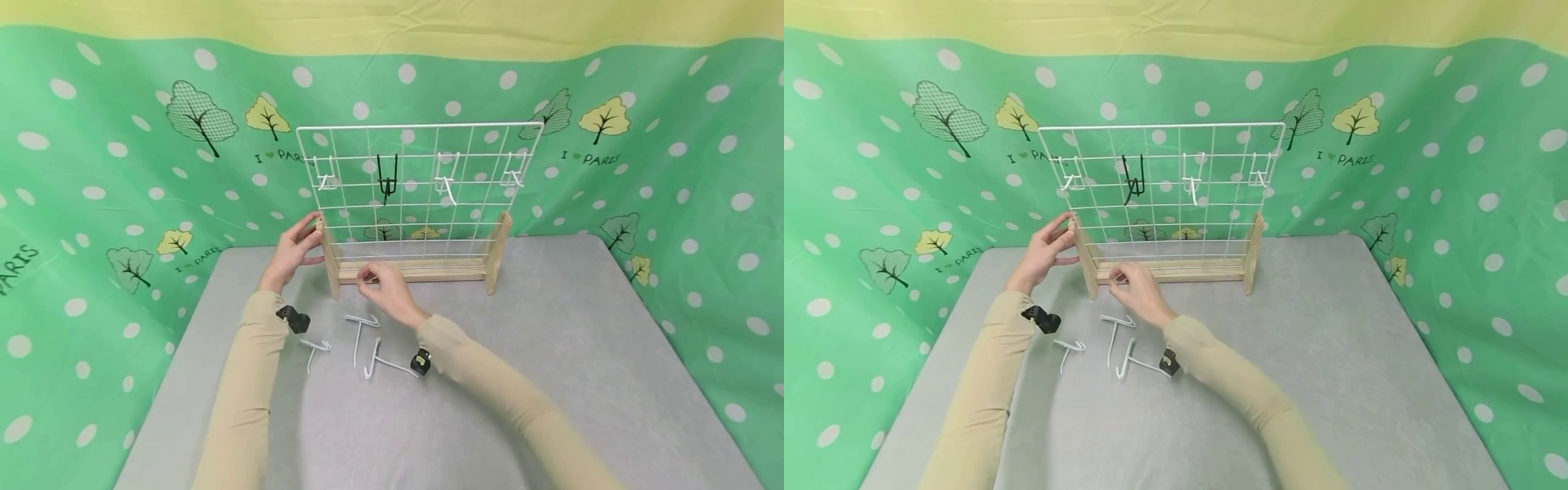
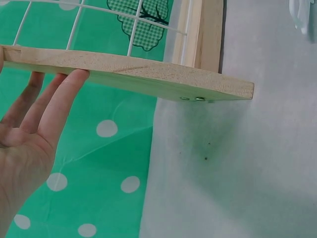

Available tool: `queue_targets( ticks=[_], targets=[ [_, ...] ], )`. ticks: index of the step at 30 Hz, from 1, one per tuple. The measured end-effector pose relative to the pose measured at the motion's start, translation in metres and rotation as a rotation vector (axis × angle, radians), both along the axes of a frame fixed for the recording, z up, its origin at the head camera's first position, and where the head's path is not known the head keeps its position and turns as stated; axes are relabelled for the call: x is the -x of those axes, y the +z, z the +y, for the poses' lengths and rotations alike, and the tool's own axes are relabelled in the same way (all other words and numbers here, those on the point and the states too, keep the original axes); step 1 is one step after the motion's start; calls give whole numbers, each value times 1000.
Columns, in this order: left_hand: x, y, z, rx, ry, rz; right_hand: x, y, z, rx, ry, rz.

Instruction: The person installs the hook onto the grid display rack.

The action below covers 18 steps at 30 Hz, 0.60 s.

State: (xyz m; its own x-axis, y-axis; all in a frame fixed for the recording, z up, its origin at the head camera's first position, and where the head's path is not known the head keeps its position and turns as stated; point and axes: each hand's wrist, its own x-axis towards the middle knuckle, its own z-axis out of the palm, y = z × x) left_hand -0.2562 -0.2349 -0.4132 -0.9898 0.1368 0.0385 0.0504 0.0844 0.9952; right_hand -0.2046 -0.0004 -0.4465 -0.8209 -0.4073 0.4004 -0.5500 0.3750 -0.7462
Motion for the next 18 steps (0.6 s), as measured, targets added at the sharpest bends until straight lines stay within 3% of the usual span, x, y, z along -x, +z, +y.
queue_targets(
  ticks=[4, 18],
  targets=[
    [5, -7, 0, 7, 4, 3, -1, -8, 3, 6, 9, -9],
    [4, -6, 0, 12, 4, 13, -12, -31, 9, -44, 62, -53]
  ],
)
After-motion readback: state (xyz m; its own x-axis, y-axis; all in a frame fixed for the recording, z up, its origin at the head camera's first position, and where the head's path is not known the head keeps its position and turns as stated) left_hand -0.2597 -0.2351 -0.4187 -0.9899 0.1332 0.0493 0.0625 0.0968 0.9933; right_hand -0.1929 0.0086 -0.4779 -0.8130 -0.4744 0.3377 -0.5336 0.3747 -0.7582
